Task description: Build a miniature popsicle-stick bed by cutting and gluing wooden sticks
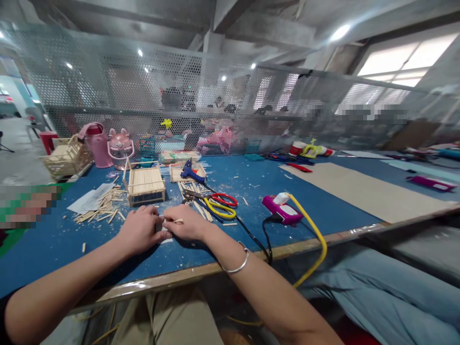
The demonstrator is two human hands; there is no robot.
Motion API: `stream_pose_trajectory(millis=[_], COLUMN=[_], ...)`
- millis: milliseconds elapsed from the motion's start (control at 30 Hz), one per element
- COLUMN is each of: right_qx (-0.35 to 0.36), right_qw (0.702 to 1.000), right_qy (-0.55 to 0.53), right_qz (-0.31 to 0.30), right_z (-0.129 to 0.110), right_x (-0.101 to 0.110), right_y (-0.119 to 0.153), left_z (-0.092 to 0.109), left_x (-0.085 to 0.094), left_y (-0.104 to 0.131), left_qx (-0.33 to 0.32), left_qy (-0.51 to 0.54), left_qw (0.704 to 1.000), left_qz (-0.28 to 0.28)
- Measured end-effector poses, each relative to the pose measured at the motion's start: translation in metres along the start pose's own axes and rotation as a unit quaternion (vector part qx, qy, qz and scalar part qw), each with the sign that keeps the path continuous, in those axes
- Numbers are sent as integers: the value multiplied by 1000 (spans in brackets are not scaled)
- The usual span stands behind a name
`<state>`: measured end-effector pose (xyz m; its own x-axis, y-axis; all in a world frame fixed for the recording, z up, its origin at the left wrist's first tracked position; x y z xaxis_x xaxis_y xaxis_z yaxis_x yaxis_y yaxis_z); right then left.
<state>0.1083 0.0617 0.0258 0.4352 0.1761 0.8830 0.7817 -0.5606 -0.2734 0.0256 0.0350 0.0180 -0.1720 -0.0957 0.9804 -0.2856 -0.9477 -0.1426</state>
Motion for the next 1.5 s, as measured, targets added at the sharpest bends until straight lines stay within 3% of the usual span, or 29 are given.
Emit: stream_pose_trajectory(millis=[167,300,400,533,600,667,733,800,900,967,1067,1300,1500], right_qx=[-4,23,7,52,51,5,-55,-96,-119,-121,-113,-80,-108], right_qw=[999,1000,999,996,998,999,982,937,862,835,825,830,829], right_qy=[5,20,22,75,48,-40,-172,-317,-479,-526,-545,-544,-527], right_qz=[36,-4,23,21,-5,8,59,106,115,109,102,96,156], right_z=[0,-4,-2,-9,-8,-1,11,23,31,31,28,21,39], right_x=[3,-4,0,-1,-3,1,10,15,12,10,7,10,22], right_y=[-1,-1,-2,-2,-1,-1,0,1,0,0,-1,-2,-1], left_z=[0,1,1,1,1,-1,-5,-10,-17,-17,-15,-3,-25], left_x=[1,2,3,3,3,3,6,11,23,29,32,30,55], left_y=[1,2,2,2,2,2,0,-1,-4,-5,-4,-1,-1], left_qx=[1,1,5,12,13,13,13,20,21,0,-35,-88,-56], left_qy=[-4,-4,-5,-12,-14,-16,-11,15,105,178,269,360,234], left_qw=[1000,1000,1000,1000,1000,1000,1000,999,991,978,955,926,962], left_qz=[0,3,-2,-5,-3,3,17,40,87,109,118,67,126])
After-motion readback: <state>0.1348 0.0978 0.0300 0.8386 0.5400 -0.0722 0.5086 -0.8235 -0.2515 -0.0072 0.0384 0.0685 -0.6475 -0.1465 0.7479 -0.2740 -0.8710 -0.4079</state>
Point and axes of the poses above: each hand's wrist, its own y-axis away from the middle knuckle, its own x-axis out of the back of the hand, z = x × y, the point moved 7 cm from there along -y, towards the middle knuckle, and after that the axes turned 3 degrees about y, right-handed, at the moved point
